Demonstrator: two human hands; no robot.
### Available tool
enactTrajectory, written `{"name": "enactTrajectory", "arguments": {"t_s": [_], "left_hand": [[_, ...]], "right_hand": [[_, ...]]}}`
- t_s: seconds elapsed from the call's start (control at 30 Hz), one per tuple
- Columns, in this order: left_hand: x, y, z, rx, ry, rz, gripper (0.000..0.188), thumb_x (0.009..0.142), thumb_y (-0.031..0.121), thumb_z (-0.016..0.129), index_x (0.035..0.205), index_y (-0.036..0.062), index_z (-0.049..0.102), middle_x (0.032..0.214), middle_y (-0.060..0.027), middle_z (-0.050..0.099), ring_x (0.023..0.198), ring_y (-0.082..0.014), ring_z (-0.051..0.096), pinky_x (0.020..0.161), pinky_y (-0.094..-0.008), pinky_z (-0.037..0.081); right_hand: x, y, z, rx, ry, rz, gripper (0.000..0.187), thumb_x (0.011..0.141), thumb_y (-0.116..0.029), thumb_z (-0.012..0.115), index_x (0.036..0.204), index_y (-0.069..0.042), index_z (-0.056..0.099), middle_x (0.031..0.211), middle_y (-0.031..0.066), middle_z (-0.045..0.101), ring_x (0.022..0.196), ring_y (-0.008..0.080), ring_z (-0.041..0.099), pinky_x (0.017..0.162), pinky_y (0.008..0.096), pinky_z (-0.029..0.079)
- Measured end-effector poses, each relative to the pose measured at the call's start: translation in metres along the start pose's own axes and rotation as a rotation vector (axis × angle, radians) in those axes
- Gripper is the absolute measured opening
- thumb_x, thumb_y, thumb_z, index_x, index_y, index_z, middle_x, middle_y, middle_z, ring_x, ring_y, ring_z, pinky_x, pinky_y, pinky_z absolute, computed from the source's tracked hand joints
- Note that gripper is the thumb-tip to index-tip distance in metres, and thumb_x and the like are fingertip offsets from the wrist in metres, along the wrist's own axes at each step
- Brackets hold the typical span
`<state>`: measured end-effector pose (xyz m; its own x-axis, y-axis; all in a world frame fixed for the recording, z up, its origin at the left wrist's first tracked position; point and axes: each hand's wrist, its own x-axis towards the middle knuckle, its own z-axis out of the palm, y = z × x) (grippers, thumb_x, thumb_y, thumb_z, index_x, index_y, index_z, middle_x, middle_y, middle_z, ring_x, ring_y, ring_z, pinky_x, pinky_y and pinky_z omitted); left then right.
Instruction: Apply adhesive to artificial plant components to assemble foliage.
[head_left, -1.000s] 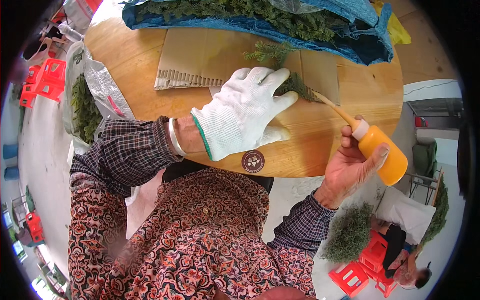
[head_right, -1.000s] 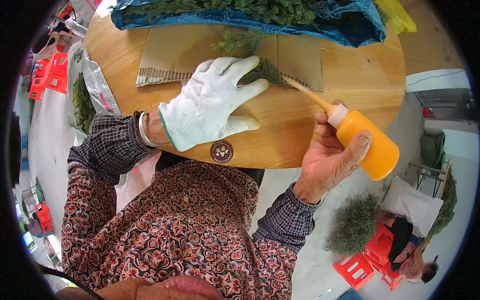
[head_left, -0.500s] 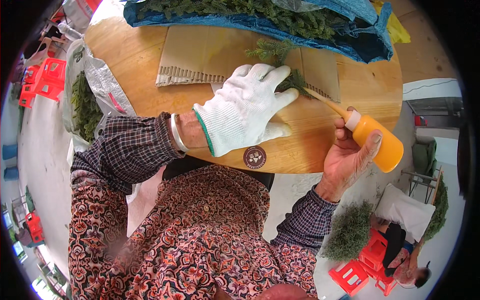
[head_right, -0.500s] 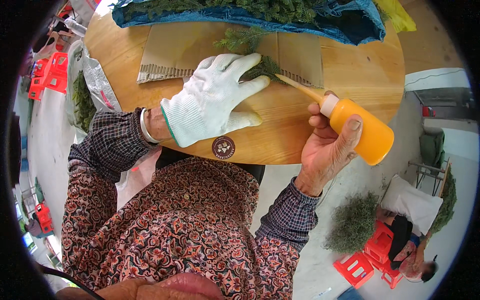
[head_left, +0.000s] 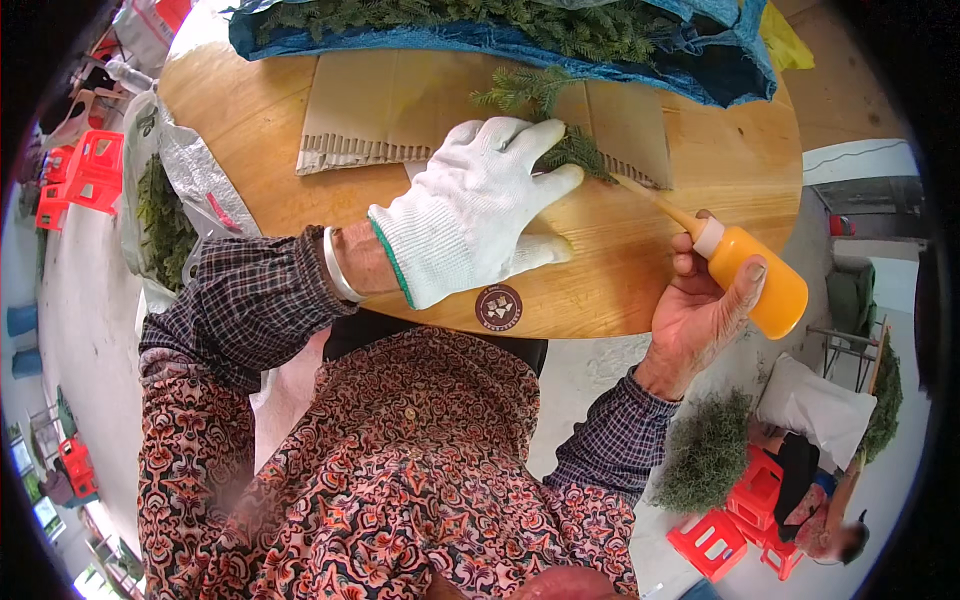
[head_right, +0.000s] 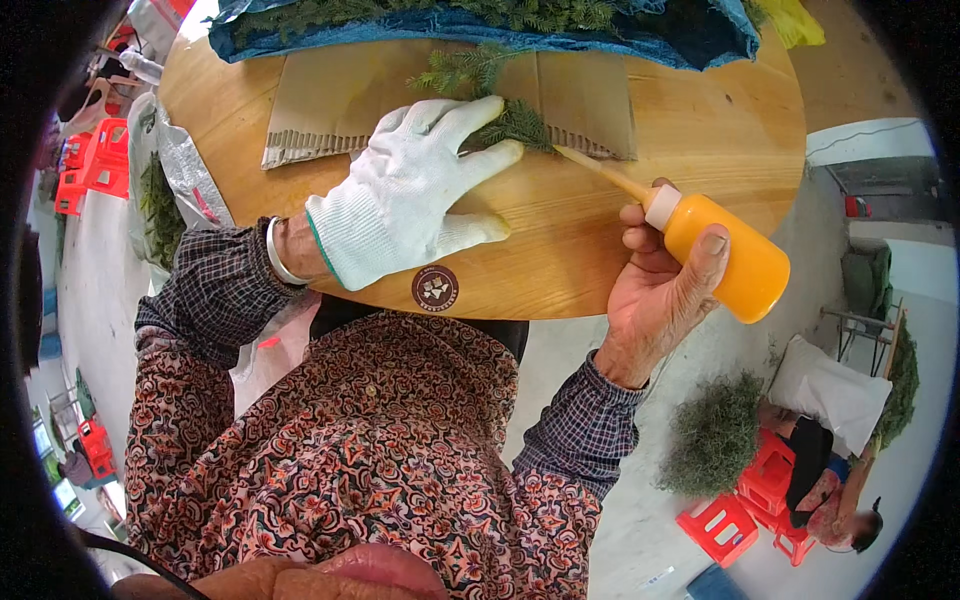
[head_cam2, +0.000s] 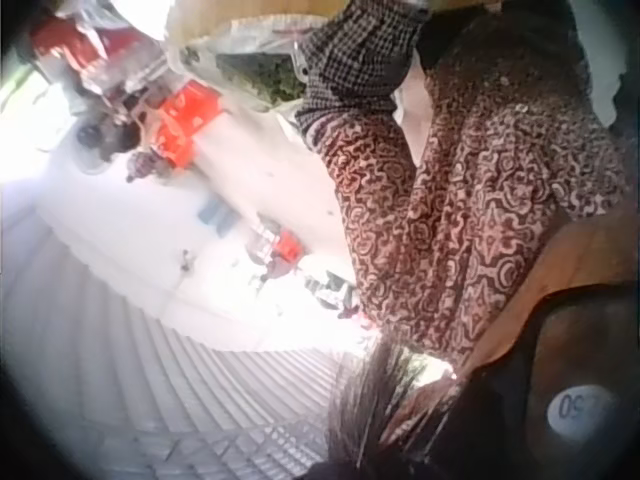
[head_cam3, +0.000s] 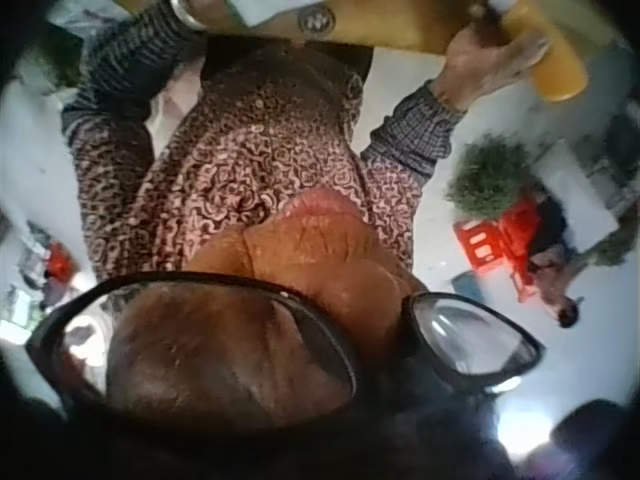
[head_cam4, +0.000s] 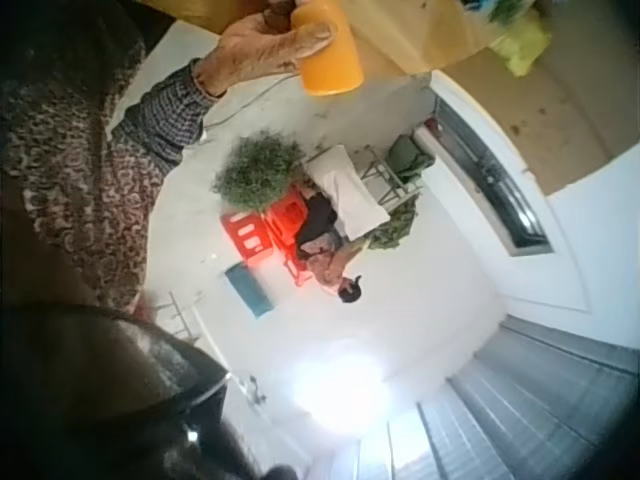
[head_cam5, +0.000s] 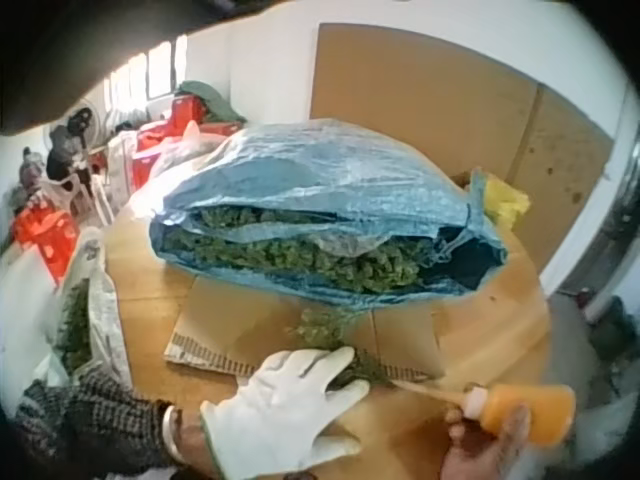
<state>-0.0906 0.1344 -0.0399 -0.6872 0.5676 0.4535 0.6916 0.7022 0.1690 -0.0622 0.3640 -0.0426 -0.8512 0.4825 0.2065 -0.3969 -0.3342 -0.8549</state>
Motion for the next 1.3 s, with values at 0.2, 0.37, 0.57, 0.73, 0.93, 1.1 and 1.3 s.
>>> {"name": "enactTrajectory", "arguments": {"t_s": [0.2, 0.37, 0.57, 0.73, 0.93, 1.1, 1.3], "left_hand": [[-0.0003, 0.0012, -0.0021, 0.005, -0.028, -0.018, 0.051, 0.079, 0.037, 0.066, 0.122, 0.0109, 0.057, 0.137, -0.0166, 0.043, 0.118, -0.0377, 0.045, 0.1, -0.0444, 0.037], [0.0002, 0.001, -0.0029, -0.004, -0.037, -0.024, 0.051, 0.079, 0.037, 0.066, 0.122, 0.0115, 0.057, 0.138, -0.0162, 0.042, 0.118, -0.0378, 0.044, 0.101, -0.0449, 0.037], [-0.0007, 0.0009, -0.0035, 0.006, -0.039, -0.018, 0.052, 0.079, 0.037, 0.067, 0.123, 0.0118, 0.057, 0.138, -0.0159, 0.042, 0.119, -0.0375, 0.044, 0.101, -0.0448, 0.037], [-0.0017, 0.0011, -0.0035, 0.015, -0.041, -0.024, 0.052, 0.078, 0.036, 0.067, 0.123, 0.0121, 0.058, 0.138, -0.0156, 0.042, 0.119, -0.0371, 0.044, 0.101, -0.0447, 0.036], [-0.002, 0.0001, -0.0025, 0.009, -0.04, -0.026, 0.051, 0.078, 0.036, 0.067, 0.122, 0.0121, 0.059, 0.138, -0.0153, 0.042, 0.119, -0.0365, 0.044, 0.101, -0.0445, 0.037], [-0.0018, -0.0008, -0.0021, 0.008, -0.033, -0.024, 0.051, 0.077, 0.036, 0.068, 0.122, 0.0121, 0.059, 0.138, -0.015, 0.042, 0.118, -0.0361, 0.044, 0.1, -0.0445, 0.037], [-0.0017, -0.0016, -0.0008, 0.007, -0.025, -0.019, 0.051, 0.076, 0.036, 0.069, 0.121, 0.0119, 0.06, 0.138, -0.0148, 0.043, 0.118, -0.0359, 0.045, 0.1, -0.0443, 0.037]], "right_hand": [[-0.0012, -0.0001, -0.0008, -0.009, 0.0, -0.004, 0.047, 0.089, -0.035, 0.065, 0.112, 0.003, 0.05, 0.098, 0.0233, 0.064, 0.067, 0.0221, 0.064, 0.054, 0.0194, 0.05], [-0.0004, -0.0028, -0.0029, -0.022, -0.015, 0.0, 0.046, 0.089, -0.035, 0.065, 0.112, 0.003, 0.05, 0.098, 0.0231, 0.064, 0.067, 0.0222, 0.064, 0.054, 0.0195, 0.05], [0.0001, -0.0049, -0.0078, -0.019, 0.025, 0.0, 0.045, 0.089, -0.034, 0.065, 0.111, 0.002, 0.05, 0.097, 0.0228, 0.065, 0.066, 0.0221, 0.064, 0.054, 0.0197, 0.05], [-0.0006, -0.0059, -0.0083, -0.022, 0.025, -0.009, 0.044, 0.089, -0.034, 0.065, 0.111, 0.002, 0.05, 0.096, 0.0226, 0.065, 0.066, 0.022, 0.064, 0.053, 0.0198, 0.05], [-0.0015, -0.0059, -0.0072, 0.003, 0.039, -0.019, 0.042, 0.089, -0.032, 0.066, 0.109, 0.002, 0.052, 0.093, 0.0213, 0.066, 0.063, 0.0223, 0.065, 0.051, 0.0202, 0.05], [-0.0022, -0.0059, -0.0056, 0.024, 0.065, -0.027, 0.04, 0.088, -0.031, 0.066, 0.107, 0.002, 0.053, 0.089, 0.0199, 0.067, 0.06, 0.0225, 0.065, 0.049, 0.0202, 0.051], [-0.0028, -0.0077, -0.0079, 0.018, 0.077, -0.021, 0.042, 0.088, -0.032, 0.066, 0.107, 0.003, 0.053, 0.088, 0.0196, 0.067, 0.06, 0.0219, 0.065, 0.05, 0.0198, 0.05]]}}
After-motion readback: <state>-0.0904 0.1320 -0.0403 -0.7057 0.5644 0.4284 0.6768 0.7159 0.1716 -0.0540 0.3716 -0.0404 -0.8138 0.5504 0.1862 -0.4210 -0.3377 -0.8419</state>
